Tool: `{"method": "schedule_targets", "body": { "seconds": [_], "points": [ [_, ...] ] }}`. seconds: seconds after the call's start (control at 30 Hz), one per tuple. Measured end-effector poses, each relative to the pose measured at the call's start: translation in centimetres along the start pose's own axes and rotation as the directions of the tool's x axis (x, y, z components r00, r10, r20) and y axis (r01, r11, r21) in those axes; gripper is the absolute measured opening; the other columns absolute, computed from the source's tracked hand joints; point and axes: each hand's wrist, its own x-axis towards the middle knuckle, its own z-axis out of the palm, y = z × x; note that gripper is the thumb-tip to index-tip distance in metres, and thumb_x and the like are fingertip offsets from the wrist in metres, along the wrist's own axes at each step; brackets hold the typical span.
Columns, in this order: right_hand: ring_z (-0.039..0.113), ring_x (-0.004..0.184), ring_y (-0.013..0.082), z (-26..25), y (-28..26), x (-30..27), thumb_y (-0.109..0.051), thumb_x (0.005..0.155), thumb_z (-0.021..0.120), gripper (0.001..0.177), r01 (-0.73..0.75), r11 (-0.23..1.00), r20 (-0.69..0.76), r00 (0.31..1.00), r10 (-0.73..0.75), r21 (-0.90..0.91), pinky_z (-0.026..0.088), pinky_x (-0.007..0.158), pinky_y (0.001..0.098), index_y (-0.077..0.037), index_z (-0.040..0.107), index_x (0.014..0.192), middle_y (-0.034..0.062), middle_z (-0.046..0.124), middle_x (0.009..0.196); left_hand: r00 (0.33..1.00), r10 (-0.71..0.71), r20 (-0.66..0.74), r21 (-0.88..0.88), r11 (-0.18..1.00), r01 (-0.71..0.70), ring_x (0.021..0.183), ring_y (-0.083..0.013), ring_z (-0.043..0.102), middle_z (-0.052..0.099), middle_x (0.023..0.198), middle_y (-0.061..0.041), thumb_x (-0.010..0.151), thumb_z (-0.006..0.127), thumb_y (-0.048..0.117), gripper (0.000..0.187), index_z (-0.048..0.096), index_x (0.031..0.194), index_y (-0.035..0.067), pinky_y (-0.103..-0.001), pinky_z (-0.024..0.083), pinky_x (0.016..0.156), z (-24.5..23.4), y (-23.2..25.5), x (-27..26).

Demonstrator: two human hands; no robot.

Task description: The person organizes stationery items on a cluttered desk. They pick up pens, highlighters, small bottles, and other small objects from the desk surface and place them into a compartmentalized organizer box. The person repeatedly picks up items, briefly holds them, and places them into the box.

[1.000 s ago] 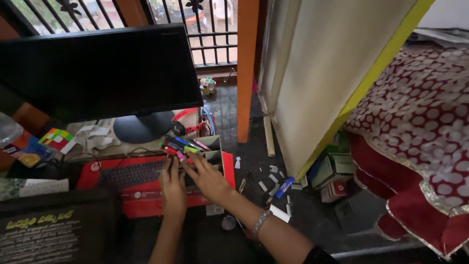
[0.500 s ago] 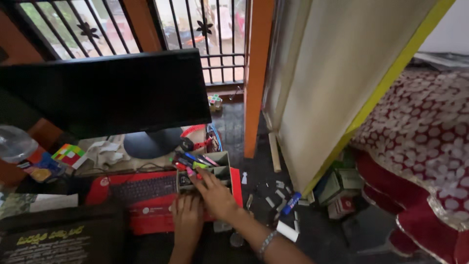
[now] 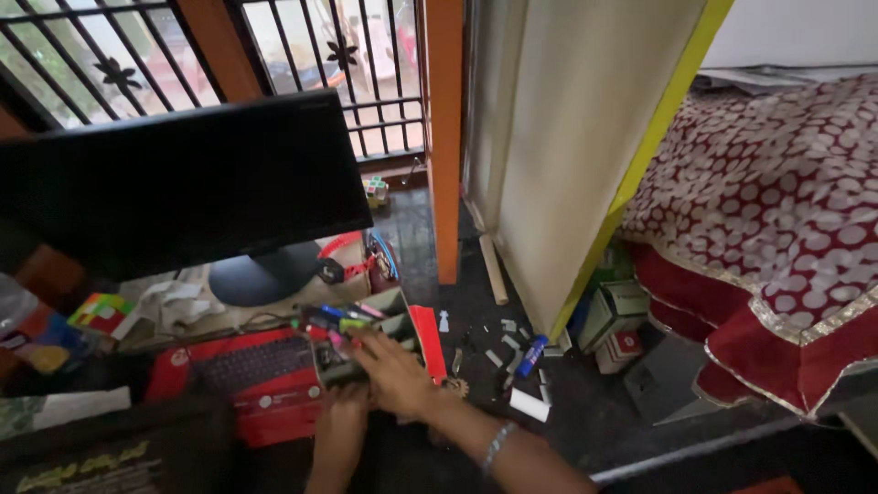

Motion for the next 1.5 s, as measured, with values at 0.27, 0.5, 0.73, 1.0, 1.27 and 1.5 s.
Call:
{"method": "schedule_targets", "body": {
  "seconds": [0.27, 0.5, 0.73, 1.0, 1.27, 1.5],
  "points": [
    [0.043, 0.147, 0.0412, 4.7, -1.4, -2.2, 0.000, 0.078, 0.063, 0.085, 0.123, 0.990, -0.140, 0.981, -0.132, -0.070, 0.037, 0.119, 0.0483, -0.012, 0.043, 0.160, 0.0203, 0.042, 0.161, 0.998, 0.057, 0.007, 0.017, 0.998, -0.057, 0.088, -0.0366, 0.065, 0.069, 0.093, -0.012, 0.078, 0.062, 0.011, 0.017, 0.071, 0.092, 0.012, -0.050, 0.054, 0.081, 5.7, -5.6, -2.1],
    [0.047, 0.148, 0.0397, 8.8, 1.6, -2.8, -0.021, 0.102, 0.060, 0.059, 0.219, 0.952, -0.186, 0.948, -0.260, -0.213, 0.042, 0.119, 0.0496, -0.010, 0.048, 0.159, 0.0220, 0.041, 0.164, 0.996, 0.089, -0.015, -0.030, 0.996, -0.089, 0.092, -0.0381, 0.063, 0.068, 0.097, -0.013, 0.079, 0.061, 0.010, 0.018, 0.070, 0.094, 0.010, -0.050, 0.053, 0.083, 5.4, -5.4, 0.4],
    [0.045, 0.146, 0.0417, 6.0, -0.9, -2.5, -0.008, 0.083, 0.065, 0.076, 0.162, 0.975, -0.186, 0.964, -0.188, -0.150, 0.040, 0.116, 0.0495, -0.007, 0.049, 0.157, 0.0228, 0.040, 0.162, 0.994, 0.098, -0.048, -0.061, 0.993, -0.100, 0.097, -0.0397, 0.061, 0.067, 0.101, -0.015, 0.079, 0.060, 0.009, 0.019, 0.069, 0.096, 0.008, -0.050, 0.052, 0.085, 5.3, -5.2, -1.7],
    [0.042, 0.143, 0.0451, 1.9, -3.7, -1.4, 0.003, 0.074, 0.071, 0.080, 0.044, 0.997, -0.159, 0.986, -0.052, -0.058, 0.038, 0.116, 0.0493, -0.006, 0.048, 0.150, 0.0230, 0.039, 0.159, 0.999, 0.046, 0.003, -0.135, 0.990, -0.045, 0.103, -0.0386, 0.059, 0.065, 0.104, -0.014, 0.084, 0.059, 0.008, 0.014, 0.067, 0.096, 0.007, -0.048, 0.051, 0.091, 3.9, -4.1, -2.3],
    [0.040, 0.140, 0.0466, 0.7, -1.6, 0.7, -0.008, 0.068, 0.080, 0.090, -0.003, 0.998, -0.127, 0.992, -0.004, -0.058, 0.036, 0.116, 0.0496, -0.010, 0.043, 0.151, 0.0250, 0.036, 0.155, 0.997, -0.028, -0.070, -0.311, 0.950, 0.005, 0.101, -0.0389, 0.059, 0.066, 0.103, -0.016, 0.086, 0.057, 0.009, 0.020, 0.067, 0.101, 0.004, -0.050, 0.049, 0.085, -2.9, -0.1, 1.9],
    [0.042, 0.143, 0.0450, 1.0, 1.0, 2.0, 0.003, 0.077, 0.069, 0.081, -0.014, 0.983, -0.138, 0.990, -0.012, -0.185, 0.039, 0.117, 0.0467, -0.011, 0.044, 0.153, 0.0266, 0.035, 0.158, 0.983, 0.009, -0.185, -0.403, 0.911, -0.085, 0.101, -0.0384, 0.059, 0.067, 0.103, -0.016, 0.084, 0.063, 0.010, 0.013, 0.067, 0.095, 0.004, -0.048, 0.048, 0.085, -1.5, -0.9, 4.4]
  ]
}}
